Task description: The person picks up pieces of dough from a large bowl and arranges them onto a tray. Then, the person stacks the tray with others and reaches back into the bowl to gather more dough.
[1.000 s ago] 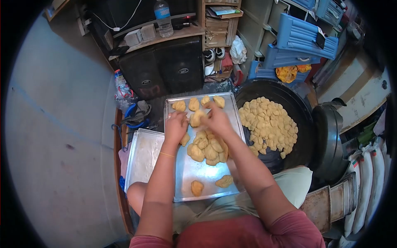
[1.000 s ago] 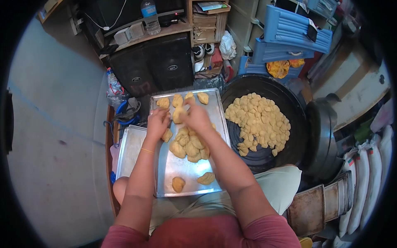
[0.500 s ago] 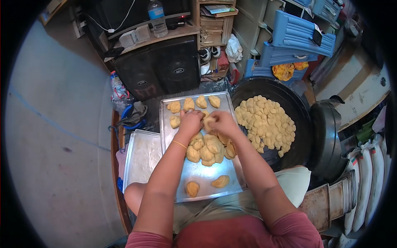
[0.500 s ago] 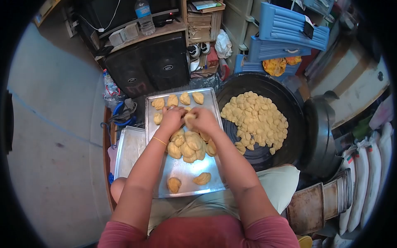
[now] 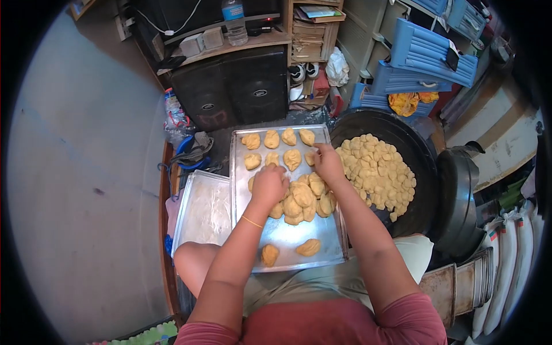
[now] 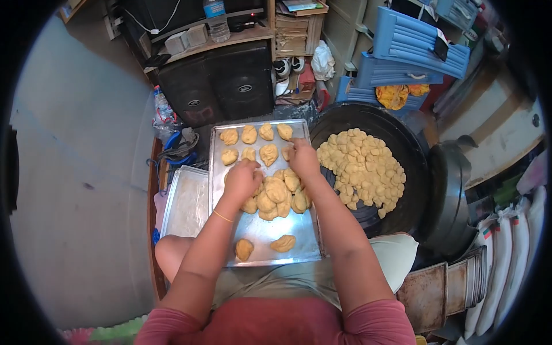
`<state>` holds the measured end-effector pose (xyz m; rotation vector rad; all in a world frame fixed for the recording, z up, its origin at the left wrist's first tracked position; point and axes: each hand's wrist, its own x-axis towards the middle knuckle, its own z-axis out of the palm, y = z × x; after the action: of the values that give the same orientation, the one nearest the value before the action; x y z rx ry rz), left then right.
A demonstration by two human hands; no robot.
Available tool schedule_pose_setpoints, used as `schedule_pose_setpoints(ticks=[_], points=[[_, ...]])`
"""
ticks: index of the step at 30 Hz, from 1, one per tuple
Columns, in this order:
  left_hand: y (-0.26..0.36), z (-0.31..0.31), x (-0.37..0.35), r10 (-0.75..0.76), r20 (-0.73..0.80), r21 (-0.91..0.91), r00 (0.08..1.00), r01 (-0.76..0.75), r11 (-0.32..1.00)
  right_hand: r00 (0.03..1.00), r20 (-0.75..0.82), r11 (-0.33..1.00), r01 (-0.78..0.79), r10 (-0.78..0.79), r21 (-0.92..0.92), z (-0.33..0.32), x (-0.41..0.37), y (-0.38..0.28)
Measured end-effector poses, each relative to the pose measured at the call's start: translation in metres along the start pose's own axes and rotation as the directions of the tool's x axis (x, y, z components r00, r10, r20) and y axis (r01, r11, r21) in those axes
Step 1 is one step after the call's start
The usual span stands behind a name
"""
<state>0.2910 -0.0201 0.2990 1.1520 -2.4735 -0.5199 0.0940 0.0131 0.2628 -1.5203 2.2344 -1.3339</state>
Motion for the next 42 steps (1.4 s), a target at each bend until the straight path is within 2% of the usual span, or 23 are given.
schedule_pose_setpoints(ticks=[2, 4, 6, 8, 10, 12, 14, 15, 16, 18, 19, 20, 22, 24, 27, 28, 29, 32, 35, 36, 38, 40, 42], points=[[-0.010, 0.009, -0.011, 0.030, 0.037, 0.056, 0.999, -0.032, 0.998, 0.995, 0.088, 0.999, -0.048, 0.049, -0.013, -0.005, -0.004, -0.003], [-0.013, 0.010, -0.018, 0.024, 0.073, -0.156, 0.997, -0.013, 0.988, 0.978, 0.180, 0.985, -0.076, 0.103, -0.152, -0.010, -0.005, -0.003], [-0.014, 0.006, -0.022, 0.018, 0.101, -0.173, 0.995, 0.000, 0.985, 0.996, 0.094, 0.992, 0.002, 0.010, -0.126, -0.016, -0.012, -0.007], [-0.011, 0.002, -0.032, -0.049, 0.119, -0.178, 0.992, 0.070, 0.982, 0.965, 0.141, 0.972, -0.232, 0.223, 0.048, -0.030, -0.026, -0.020], [-0.018, 0.011, -0.043, -0.041, 0.026, -0.192, 0.999, 0.045, 0.980, 0.941, 0.256, 0.975, -0.215, 0.221, -0.052, -0.029, -0.059, -0.024], [-0.023, 0.010, -0.049, -0.026, -0.057, -0.201, 0.998, 0.014, 0.979, 0.962, 0.258, 0.971, 0.145, -0.094, -0.190, -0.026, -0.088, -0.034], [-0.022, -0.014, -0.051, -0.095, 0.323, -0.333, 0.941, 0.207, 0.920, 0.918, 0.373, 0.985, 0.165, -0.136, -0.046, -0.038, -0.088, -0.039], [-0.026, -0.022, -0.052, -0.084, 0.360, -0.365, 0.929, 0.223, 0.904, 0.855, 0.480, 0.980, 0.167, -0.197, 0.104, -0.043, -0.086, -0.039], [-0.029, -0.032, -0.056, -0.083, 0.361, -0.366, 0.929, 0.223, 0.904, 0.855, 0.480, 0.981, 0.166, -0.195, 0.102, -0.047, -0.084, -0.035], [-0.035, -0.050, -0.060, -0.171, 0.366, -0.652, 0.915, 0.383, 0.654, 0.828, 0.550, 0.968, -0.037, -0.109, 0.247, -0.052, -0.075, -0.028], [-0.043, -0.053, -0.060, -0.169, 0.363, -0.653, 0.916, 0.380, 0.655, 0.819, 0.573, 0.966, -0.172, 0.032, 0.191, -0.061, -0.070, -0.039], [-0.054, -0.053, -0.057, -0.229, 0.247, -0.690, 0.942, 0.337, 0.640, 0.820, 0.572, 0.967, -0.167, 0.029, 0.190, -0.056, -0.065, -0.039], [-0.075, -0.045, -0.047, -0.293, 0.130, -0.722, 0.947, 0.293, 0.626, 0.952, 0.305, 0.953, -0.102, 0.010, 0.286, -0.045, -0.056, -0.055], [-0.094, -0.031, -0.033, -0.330, -0.119, -0.606, 0.936, 0.195, 0.771, 0.955, 0.285, 0.952, -0.162, 0.084, 0.261, -0.027, -0.049, -0.080], [-0.084, -0.020, -0.026, -0.449, -0.146, -0.443, 0.882, 0.347, 0.826, 0.980, 0.198, 0.950, -0.054, -0.008, 0.308, 0.026, -0.048, -0.076], [-0.087, -0.013, -0.025, -0.444, -0.148, -0.440, 0.884, 0.344, 0.830, 0.951, 0.292, 0.994, 0.110, -0.105, -0.001, 0.038, -0.055, -0.074], [-0.091, -0.004, -0.027, -0.357, -0.220, -0.340, 0.908, 0.271, 0.901, 0.899, 0.407, 0.911, 0.293, -0.160, -0.290, 0.048, -0.060, -0.070], [-0.085, -0.005, -0.031, -0.235, -0.293, -0.175, 0.927, 0.190, 0.966, 0.939, 0.311, 0.968, 0.200, -0.145, -0.152, 0.037, -0.058, -0.080], [-0.074, 0.002, -0.036, -0.312, -0.200, -0.420, 0.929, 0.207, 0.884, 0.900, 0.343, 0.960, 0.280, -0.268, 0.015, 0.031, -0.065, -0.094], [-0.072, 0.003, -0.037, -0.310, -0.190, -0.421, 0.931, 0.209, 0.883, 0.903, 0.344, 0.963, 0.271, -0.258, 0.012, 0.036, -0.068, -0.094], [-0.068, 0.003, -0.035, -0.368, -0.282, -0.432, 0.886, 0.226, 0.873, 0.873, 0.398, 0.885, 0.397, -0.283, -0.241, 0.042, -0.067, -0.093], [-0.068, 0.000, -0.034, -0.427, -0.297, -0.470, 0.854, 0.258, 0.844, 0.898, 0.374, 0.909, 0.336, -0.231, -0.245, 0.040, -0.064, -0.092], [-0.082, 0.005, -0.032, -0.308, -0.386, -0.345, 0.870, 0.174, 0.923, 0.917, 0.357, 0.929, 0.278, -0.180, -0.244, 0.037, -0.064, -0.089]])
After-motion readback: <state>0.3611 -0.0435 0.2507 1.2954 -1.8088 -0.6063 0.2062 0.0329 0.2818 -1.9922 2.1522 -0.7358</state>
